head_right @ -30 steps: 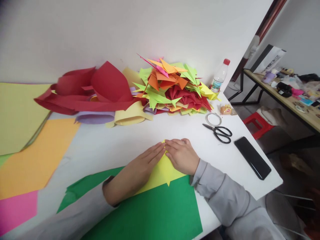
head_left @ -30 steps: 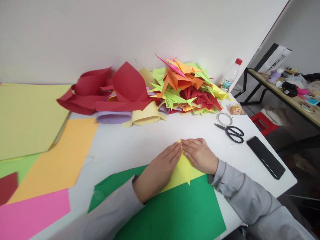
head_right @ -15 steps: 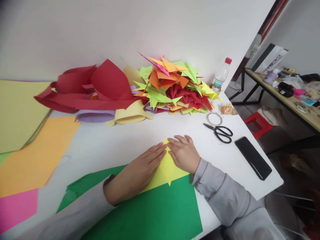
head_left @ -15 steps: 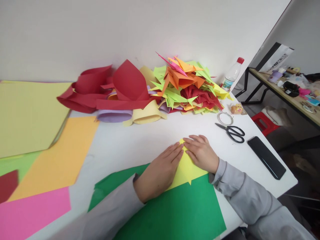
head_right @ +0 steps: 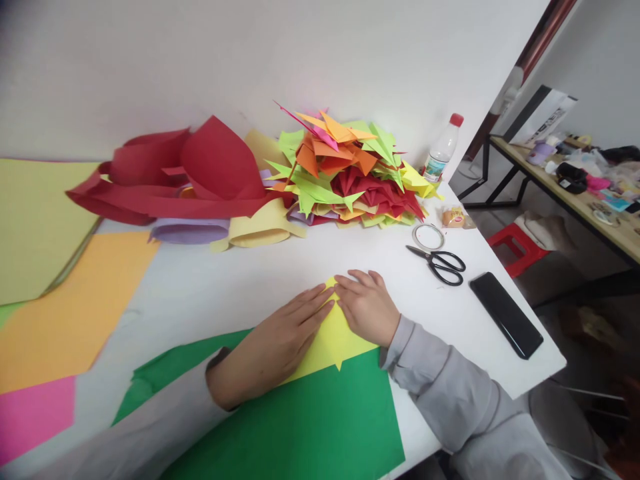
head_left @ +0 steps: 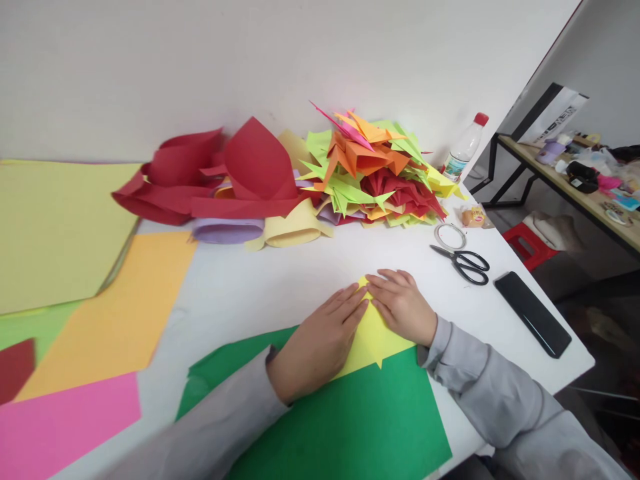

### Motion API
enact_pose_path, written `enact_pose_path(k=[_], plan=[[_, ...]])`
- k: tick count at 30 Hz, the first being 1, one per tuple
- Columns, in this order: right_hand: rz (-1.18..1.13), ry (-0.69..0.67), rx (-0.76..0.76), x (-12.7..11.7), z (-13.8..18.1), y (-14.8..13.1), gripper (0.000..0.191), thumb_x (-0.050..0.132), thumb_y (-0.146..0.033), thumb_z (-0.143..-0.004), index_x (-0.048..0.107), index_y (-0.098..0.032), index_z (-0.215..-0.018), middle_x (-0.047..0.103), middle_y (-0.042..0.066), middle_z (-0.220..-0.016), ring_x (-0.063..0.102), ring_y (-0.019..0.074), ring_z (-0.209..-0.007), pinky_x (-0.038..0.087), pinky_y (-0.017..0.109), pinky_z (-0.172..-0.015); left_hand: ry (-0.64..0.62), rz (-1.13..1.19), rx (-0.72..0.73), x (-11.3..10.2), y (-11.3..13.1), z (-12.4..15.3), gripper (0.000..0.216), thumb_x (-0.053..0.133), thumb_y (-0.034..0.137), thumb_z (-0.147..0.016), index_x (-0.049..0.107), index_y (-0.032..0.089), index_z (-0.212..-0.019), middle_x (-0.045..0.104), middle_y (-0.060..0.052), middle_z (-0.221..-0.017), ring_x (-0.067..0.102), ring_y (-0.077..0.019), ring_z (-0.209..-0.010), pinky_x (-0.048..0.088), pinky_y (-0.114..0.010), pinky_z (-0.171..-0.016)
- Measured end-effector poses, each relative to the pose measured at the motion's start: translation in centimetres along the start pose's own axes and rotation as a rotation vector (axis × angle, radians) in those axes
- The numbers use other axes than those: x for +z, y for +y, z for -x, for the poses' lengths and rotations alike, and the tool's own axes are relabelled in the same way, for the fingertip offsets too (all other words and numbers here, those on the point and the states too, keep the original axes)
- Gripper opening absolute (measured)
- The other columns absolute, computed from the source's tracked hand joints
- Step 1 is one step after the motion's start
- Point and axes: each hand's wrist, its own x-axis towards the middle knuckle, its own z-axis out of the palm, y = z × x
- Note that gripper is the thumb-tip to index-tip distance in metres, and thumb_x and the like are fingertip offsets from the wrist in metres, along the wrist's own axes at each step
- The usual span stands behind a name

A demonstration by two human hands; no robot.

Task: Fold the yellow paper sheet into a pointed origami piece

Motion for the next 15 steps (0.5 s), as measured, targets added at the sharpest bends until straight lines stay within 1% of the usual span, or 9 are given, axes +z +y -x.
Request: enact_pose_path(k=[6, 11, 15], plan=[[-0.011, -0.002, 0.012, 0.06, 0.03, 0.04, 0.029, 0.05, -0.022, -0.095, 0.065, -0.02, -0.12, 0.061, 0.011, -0.132, 0.047, 0.0276, -0.128, 0.034, 0.051, -0.104, 0.005, 0.003, 0.015, -0.03, -0.14, 0.08, 0.046, 0.034, 0.005, -0.089, 0.05, 0.004, -0.132, 0.049, -0.02, -0.143, 0.037, -0.0306, -0.139, 0.043, -0.048, -0.108], [0.0, -0.014, 0.018, -0.02, 0.02, -0.06, 0.029, 0.05, -0.021, -0.095, 0.065, -0.019, -0.12, 0.061, 0.011, -0.132, 0.046, 0.0271, -0.129, 0.035, 0.05, -0.104, -0.014, 0.009, 0.007, -0.55, -0.27, -0.04, 0.043, 0.034, 0.01, -0.093, 0.051, 0.01, -0.132, 0.048, -0.017, -0.144, 0.039, -0.0294, -0.137, 0.043, -0.049, -0.107], [0.002, -0.014, 0.024, -0.12, -0.02, -0.16, 0.029, 0.049, -0.022, -0.095, 0.064, -0.019, -0.12, 0.061, 0.01, -0.133, 0.045, 0.0274, -0.129, 0.035, 0.05, -0.103, -0.001, 0.01, -0.012, -0.92, 0.18, -0.33, 0.042, 0.036, 0.009, -0.091, 0.054, 0.008, -0.129, 0.052, -0.021, -0.137, 0.042, -0.0308, -0.134, 0.043, -0.05, -0.106]])
